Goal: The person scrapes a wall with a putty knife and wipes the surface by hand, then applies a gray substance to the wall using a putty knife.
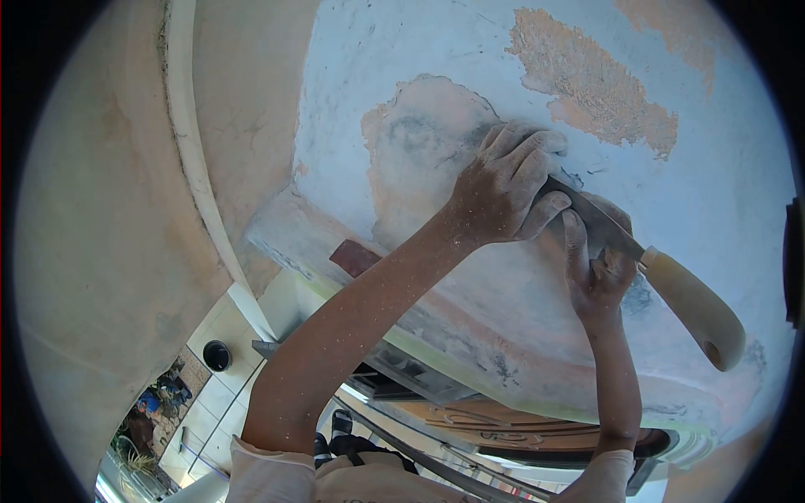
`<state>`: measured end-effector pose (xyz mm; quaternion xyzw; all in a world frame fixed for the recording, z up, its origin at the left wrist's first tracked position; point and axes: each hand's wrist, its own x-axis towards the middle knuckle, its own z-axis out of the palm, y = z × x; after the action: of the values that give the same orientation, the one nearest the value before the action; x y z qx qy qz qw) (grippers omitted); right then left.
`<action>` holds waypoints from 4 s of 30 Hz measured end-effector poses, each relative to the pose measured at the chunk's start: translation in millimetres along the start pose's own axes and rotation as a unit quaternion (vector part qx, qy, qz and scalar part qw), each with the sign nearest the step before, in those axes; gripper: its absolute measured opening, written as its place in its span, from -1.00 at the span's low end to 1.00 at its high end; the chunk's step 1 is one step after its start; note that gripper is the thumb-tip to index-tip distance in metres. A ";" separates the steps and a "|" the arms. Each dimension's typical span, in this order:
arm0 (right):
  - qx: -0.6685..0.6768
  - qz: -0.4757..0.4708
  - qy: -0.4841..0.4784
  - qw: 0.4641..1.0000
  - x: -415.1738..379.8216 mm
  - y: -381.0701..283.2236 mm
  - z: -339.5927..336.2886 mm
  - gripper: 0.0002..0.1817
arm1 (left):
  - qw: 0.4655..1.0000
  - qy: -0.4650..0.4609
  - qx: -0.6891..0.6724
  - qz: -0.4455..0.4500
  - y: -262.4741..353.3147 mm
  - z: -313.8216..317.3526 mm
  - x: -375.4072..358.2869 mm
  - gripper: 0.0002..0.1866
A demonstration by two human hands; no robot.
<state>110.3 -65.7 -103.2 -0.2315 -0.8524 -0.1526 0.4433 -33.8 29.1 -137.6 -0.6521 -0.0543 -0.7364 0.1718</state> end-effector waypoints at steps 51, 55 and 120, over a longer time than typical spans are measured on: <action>-0.061 0.010 0.004 0.998 25.4 8.6 -49.8 -0.35 | 0.992 -0.021 0.123 -0.031 10.6 1.3 6.1 -0.44; 0.037 0.068 0.100 0.992 24.4 4.2 -38.8 -0.37 | 0.991 -0.018 0.131 -0.021 7.6 3.0 4.0 -0.44; 0.053 0.024 -0.019 0.998 62.6 -3.8 26.6 -0.33 | 0.958 -0.085 0.268 -0.055 -90.3 -159.8 -77.6 -0.33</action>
<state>58.8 -40.4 -66.6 -0.2309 -0.8620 -0.0918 0.4418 -206.5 79.0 -223.5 -0.6385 -0.3000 -0.6449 0.2938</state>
